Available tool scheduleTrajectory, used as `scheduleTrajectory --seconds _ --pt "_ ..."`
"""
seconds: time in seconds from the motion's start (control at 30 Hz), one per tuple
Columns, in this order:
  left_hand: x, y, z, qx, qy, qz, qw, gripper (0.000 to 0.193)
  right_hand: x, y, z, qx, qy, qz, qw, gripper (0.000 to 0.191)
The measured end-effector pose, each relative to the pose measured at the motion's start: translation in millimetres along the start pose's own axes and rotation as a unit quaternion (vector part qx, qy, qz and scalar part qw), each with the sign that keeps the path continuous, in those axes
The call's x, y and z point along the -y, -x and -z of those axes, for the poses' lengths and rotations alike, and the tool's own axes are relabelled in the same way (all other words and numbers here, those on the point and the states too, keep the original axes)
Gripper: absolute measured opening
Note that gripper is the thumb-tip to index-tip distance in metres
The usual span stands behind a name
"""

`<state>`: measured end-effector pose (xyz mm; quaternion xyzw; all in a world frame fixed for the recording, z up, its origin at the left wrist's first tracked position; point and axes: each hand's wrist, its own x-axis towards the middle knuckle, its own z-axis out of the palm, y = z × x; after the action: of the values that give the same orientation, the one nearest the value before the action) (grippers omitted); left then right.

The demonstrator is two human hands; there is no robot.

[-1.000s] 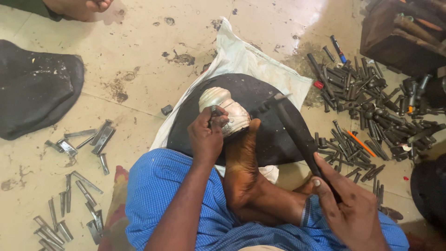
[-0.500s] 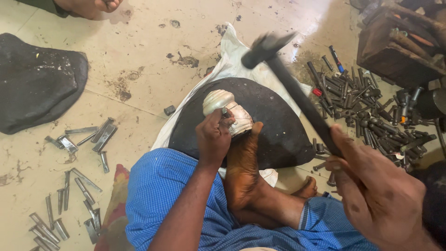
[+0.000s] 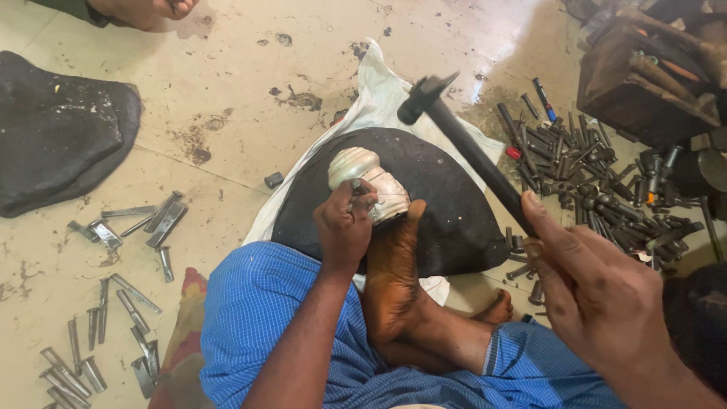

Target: The person sits on the floor and uses a hammer and chisel to shape a silver-colored metal object placed on a black anvil. They repeatedly strike the chisel to refine the object's surface and edges.

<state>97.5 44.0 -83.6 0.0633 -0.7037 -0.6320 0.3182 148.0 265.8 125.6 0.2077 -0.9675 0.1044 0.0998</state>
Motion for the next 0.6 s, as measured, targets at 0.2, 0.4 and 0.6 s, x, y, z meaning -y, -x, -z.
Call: scheduleTrajectory --seconds 0.2,0.4,0.6 --pt "-2 1 -3 -0.005 -0.058 -0.059 0.997 0.007 25 -21 7 0.042 -0.055 0.058 0.996 0.060" --pt "-4 4 -4 -0.008 -0.085 -0.069 0.994 0.008 -3 -3 -30 0.124 -0.051 0.070 0.988 0.065" --pt "-3 7 -10 0.007 -0.090 -0.068 0.994 0.007 -30 19 -48 0.071 -0.057 0.118 0.989 0.072"
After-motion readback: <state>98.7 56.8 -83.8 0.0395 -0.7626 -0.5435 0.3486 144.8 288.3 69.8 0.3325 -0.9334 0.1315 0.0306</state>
